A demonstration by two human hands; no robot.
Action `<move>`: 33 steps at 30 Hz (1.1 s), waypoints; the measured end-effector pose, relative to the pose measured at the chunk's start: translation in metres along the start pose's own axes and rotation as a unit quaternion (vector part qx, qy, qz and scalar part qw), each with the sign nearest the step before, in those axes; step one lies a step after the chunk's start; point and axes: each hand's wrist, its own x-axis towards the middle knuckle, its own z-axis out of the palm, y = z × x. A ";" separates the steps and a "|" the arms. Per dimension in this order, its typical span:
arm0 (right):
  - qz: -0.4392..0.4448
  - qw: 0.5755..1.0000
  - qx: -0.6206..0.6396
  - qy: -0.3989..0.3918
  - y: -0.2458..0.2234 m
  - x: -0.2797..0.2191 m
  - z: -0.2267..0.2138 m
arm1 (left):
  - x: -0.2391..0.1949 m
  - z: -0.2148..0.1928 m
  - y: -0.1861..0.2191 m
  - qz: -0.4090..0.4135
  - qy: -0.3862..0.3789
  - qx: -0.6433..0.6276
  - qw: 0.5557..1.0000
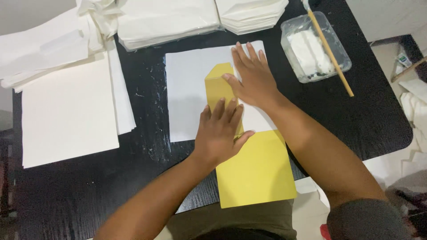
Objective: Applying glue with a brush and folding paper sheets to assemble envelopes
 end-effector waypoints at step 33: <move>-0.011 0.997 0.007 0.075 0.008 0.010 0.025 | 0.151 0.001 -0.183 -0.268 -0.268 0.181 0.907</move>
